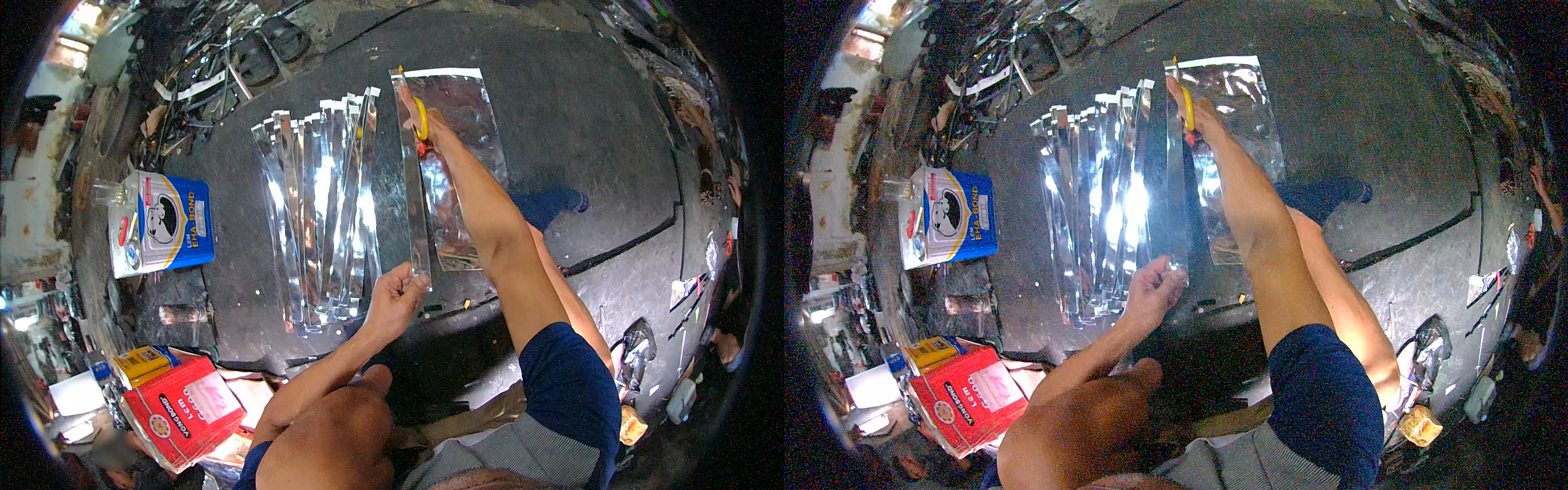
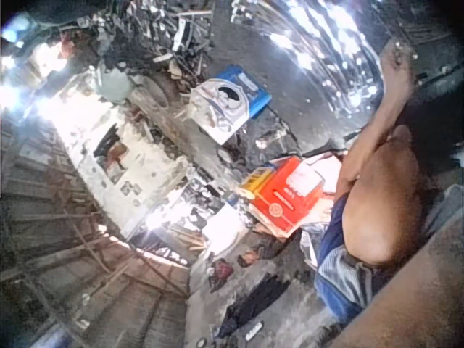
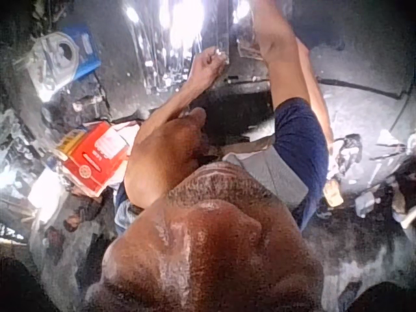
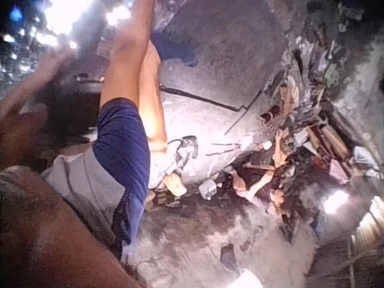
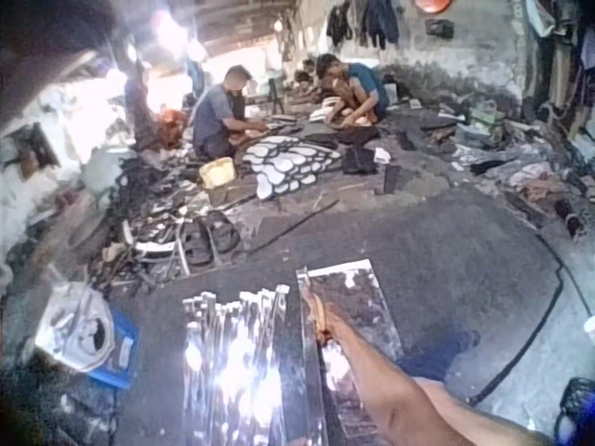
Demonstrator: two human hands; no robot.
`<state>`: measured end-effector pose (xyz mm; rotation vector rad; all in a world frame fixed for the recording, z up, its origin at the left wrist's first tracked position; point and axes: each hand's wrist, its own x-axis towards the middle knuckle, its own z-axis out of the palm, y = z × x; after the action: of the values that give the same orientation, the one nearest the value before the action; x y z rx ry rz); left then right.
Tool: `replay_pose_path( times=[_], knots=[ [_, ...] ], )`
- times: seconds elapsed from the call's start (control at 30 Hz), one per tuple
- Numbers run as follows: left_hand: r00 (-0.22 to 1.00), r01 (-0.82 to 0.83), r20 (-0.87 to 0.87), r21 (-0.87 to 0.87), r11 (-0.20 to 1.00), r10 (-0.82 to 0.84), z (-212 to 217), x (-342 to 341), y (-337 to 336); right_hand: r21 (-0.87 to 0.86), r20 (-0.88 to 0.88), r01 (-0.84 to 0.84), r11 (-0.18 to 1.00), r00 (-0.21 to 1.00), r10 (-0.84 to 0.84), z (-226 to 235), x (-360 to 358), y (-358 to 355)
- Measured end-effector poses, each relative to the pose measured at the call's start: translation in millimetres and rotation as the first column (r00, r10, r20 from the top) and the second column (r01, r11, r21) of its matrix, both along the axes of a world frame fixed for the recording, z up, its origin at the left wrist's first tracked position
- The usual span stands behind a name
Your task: The person uses yellow-handled scissors to cut a large transparent plastic sheet into long strips. They repeatedly trim the sheet and place the cut strips to the left side of the workspace.
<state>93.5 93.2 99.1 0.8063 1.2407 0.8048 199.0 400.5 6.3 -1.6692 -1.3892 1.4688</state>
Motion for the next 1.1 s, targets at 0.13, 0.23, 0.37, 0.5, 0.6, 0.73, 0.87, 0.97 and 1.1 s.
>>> replay_pose_path(
  times=[0.13,0.23,0.37,0.5,0.6,0.73,0.87,0.97,1.1],
  knots=[
    [0.999,0.023,-0.031,0.009,1.0,-0.023,5,2,-2,-0.037,-0.012,0.045,0.998,0.999,-0.045,-20,6,16],
    [0.998,0.023,-0.055,0.033,0.999,-0.021,7,-2,-8,-0.064,-0.025,0.032,0.997,0.999,-0.034,-20,5,26],
    [0.999,0.01,-0.036,-0.014,1.0,-0.01,14,-14,-15,-0.109,-0.058,0.006,0.994,0.998,-0.012,-12,5,36],
    [0.999,-0.043,-0.016,-0.054,0.998,0.043,12,-26,-17,-0.149,-0.081,-0.01,0.989,0.997,-0.003,-4,7,39],
    [0.98,-0.186,-0.1,-0.157,0.97,0.172,-5,-43,-31,-0.162,-0.204,0.009,0.987,0.978,-0.042,1,16,28],
    [0.399,0.2,-0.778,0.59,0.782,0.484,-33,-81,-30,-0.143,-0.397,0.031,0.989,0.914,-0.086,28,24,-37],
    [0.697,0.016,-0.662,0.398,0.917,0.275,-68,-61,-22,-0.21,-0.596,0.021,0.978,0.79,-0.145,40,54,-138],
    [0.994,-0.006,-0.105,-0.127,0.992,-0.008,-141,-28,-16,-0.256,-0.518,0.07,0.964,0.832,-0.198,59,69,-224],
    [0.993,0.073,0.116,-0.339,0.938,-0.035,-156,20,3,-0.348,-0.483,0.121,0.93,0.827,-0.288,71,88,-329]
  ],
)
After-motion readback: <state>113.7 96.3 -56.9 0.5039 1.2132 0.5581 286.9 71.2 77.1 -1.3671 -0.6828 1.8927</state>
